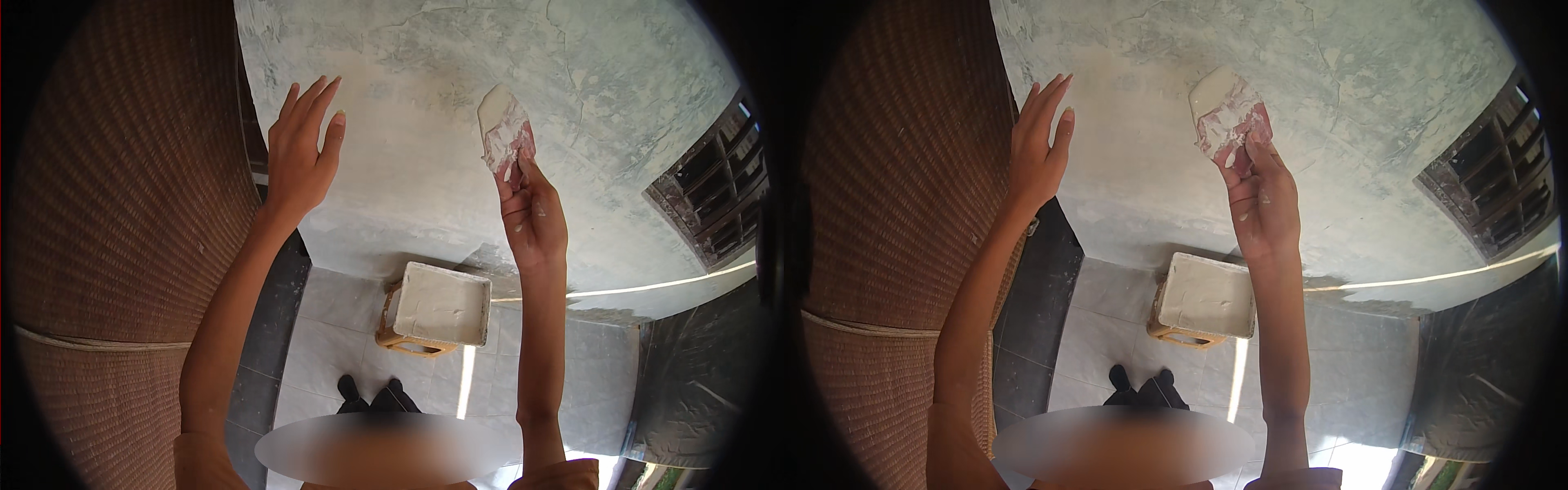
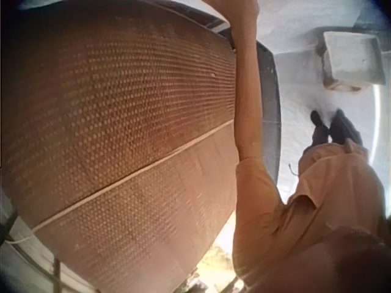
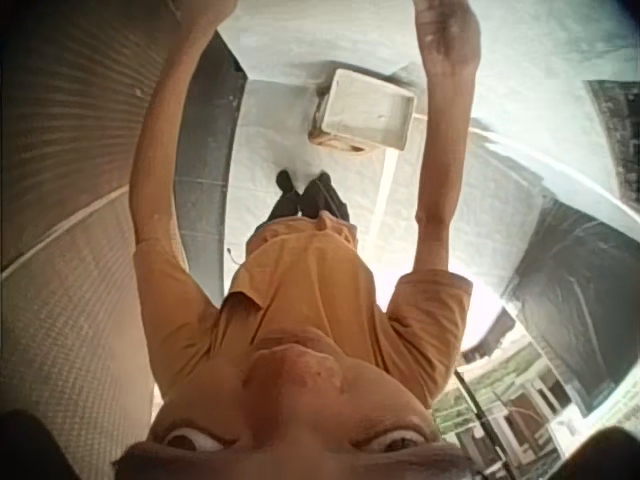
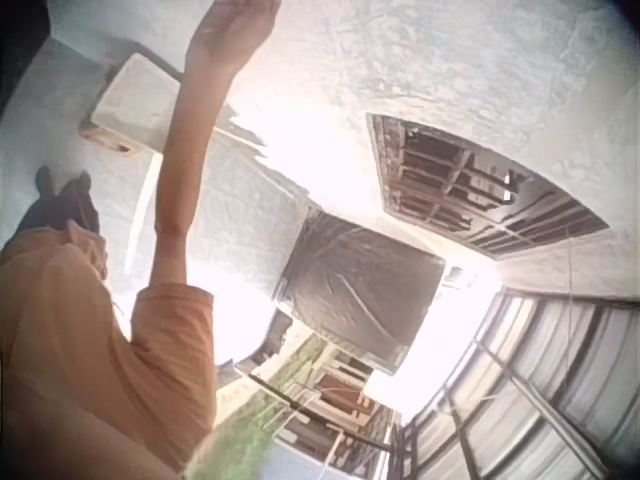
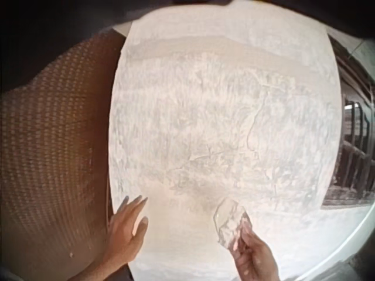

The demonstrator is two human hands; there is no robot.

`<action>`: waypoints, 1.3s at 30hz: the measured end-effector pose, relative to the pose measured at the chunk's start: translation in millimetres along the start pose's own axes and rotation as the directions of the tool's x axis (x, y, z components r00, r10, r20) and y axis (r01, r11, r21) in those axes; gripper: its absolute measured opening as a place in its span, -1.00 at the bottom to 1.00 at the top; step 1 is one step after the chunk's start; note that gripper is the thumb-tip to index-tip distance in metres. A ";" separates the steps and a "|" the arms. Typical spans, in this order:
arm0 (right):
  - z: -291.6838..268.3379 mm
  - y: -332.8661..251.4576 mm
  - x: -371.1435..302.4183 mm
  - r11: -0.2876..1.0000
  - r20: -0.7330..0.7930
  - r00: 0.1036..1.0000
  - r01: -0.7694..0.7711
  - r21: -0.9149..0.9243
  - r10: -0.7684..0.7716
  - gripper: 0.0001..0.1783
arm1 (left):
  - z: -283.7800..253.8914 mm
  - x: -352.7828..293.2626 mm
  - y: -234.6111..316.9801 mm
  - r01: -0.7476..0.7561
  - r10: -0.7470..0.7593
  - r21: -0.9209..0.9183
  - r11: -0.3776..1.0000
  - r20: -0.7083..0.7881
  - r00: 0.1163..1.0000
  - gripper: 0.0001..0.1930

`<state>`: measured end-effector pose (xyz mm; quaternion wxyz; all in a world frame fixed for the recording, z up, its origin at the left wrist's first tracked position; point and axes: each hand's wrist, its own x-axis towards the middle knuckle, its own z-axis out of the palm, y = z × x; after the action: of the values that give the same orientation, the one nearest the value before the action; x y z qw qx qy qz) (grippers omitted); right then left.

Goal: The person patches and plasters cracks on a wall using a spatula to apply plaster paste from a plastic bucket.

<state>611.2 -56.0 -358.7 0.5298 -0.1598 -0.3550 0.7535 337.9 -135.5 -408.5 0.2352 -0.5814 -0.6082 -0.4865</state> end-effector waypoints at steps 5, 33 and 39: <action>74.8 -27.7 10.1 0.987 0.164 0.980 0.094 0.130 -0.115 -0.74 | -59.9 86.6 0.8 -0.119 0.134 0.121 0.985 -0.122 0.983 -0.56; 315.6 -14.0 159.3 0.804 0.401 0.769 0.583 -0.120 -0.498 -0.67 | -181.2 329.0 -174.5 -0.252 0.463 0.456 0.853 -0.440 0.770 -0.54; 381.1 14.0 194.8 0.380 0.428 0.482 0.874 -0.304 -0.765 -0.63 | -168.7 376.9 -215.2 -0.328 0.494 0.401 0.855 -0.441 0.750 -0.53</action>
<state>291.0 -20.4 -76.6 0.7325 -0.0059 -0.6180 0.2854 8.8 -69.1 -85.8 0.5804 -0.5028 -0.4406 -0.4650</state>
